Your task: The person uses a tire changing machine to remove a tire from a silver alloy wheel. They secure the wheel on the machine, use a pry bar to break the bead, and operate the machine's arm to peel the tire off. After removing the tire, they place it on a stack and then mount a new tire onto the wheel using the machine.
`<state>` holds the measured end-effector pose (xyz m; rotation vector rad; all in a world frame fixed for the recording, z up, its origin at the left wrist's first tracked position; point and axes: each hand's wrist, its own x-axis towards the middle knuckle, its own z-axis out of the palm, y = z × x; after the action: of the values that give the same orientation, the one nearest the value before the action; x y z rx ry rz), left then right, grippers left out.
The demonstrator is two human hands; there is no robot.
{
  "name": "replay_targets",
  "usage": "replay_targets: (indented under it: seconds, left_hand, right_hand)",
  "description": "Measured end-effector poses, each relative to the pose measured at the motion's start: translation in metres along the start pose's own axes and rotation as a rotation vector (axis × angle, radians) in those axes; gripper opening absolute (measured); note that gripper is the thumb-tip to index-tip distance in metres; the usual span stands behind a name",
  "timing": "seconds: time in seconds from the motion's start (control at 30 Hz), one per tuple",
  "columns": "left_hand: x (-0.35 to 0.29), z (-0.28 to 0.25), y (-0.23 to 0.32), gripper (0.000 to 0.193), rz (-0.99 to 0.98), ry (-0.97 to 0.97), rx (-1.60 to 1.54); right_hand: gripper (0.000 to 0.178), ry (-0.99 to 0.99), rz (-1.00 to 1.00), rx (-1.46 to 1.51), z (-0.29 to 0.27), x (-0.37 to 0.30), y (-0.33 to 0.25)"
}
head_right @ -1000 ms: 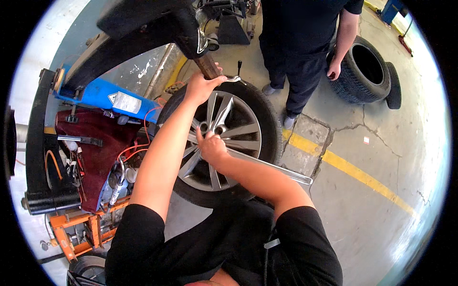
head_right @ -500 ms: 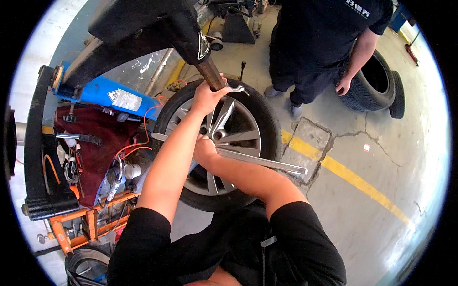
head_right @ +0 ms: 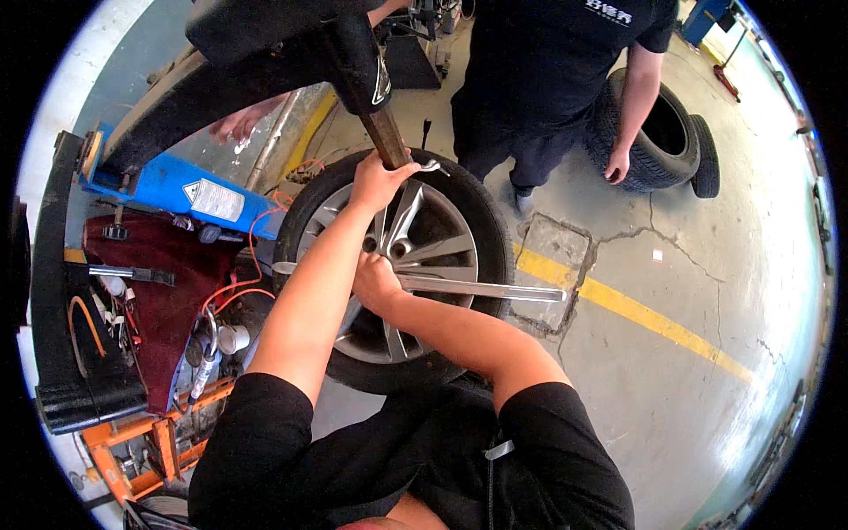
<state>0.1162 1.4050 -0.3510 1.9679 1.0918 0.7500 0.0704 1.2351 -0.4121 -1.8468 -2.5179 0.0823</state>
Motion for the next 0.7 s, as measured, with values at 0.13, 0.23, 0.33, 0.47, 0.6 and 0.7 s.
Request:
replay_targets:
  seconds: [0.13,0.23,0.33,0.47,0.6,0.7]
  left_hand:
    - [0.001,-0.003,0.003,0.05,-0.043,-0.079,0.033]
    - [-0.001,-0.003,0.005,0.05,-0.069,-0.06,0.007]
    - [-0.003,-0.002,-0.003,0.05,-0.056,-0.052,0.01]
    - [-0.002,-0.001,-0.004,0.048,-0.02,-0.031,-0.024]
    - [-0.004,-0.003,0.009,0.044,-0.026,-0.024,-0.065]
    - [0.001,-0.001,0.001,0.056,-0.084,-0.084,-0.013]
  right_hand:
    - [0.03,-0.034,0.002,-0.014,0.008,-0.001,-0.003]
    - [0.031,-0.006,-0.045,-0.063,0.002,-0.005,-0.006]
    - [0.034,0.105,-0.101,-0.162,-0.008,-0.012,-0.012]
    - [0.032,-0.012,-0.046,-0.021,-0.039,-0.019,0.001]
    - [0.034,0.235,0.004,0.266,-0.061,-0.051,0.036]
    - [0.024,0.428,0.174,0.486,-0.132,-0.069,0.096]
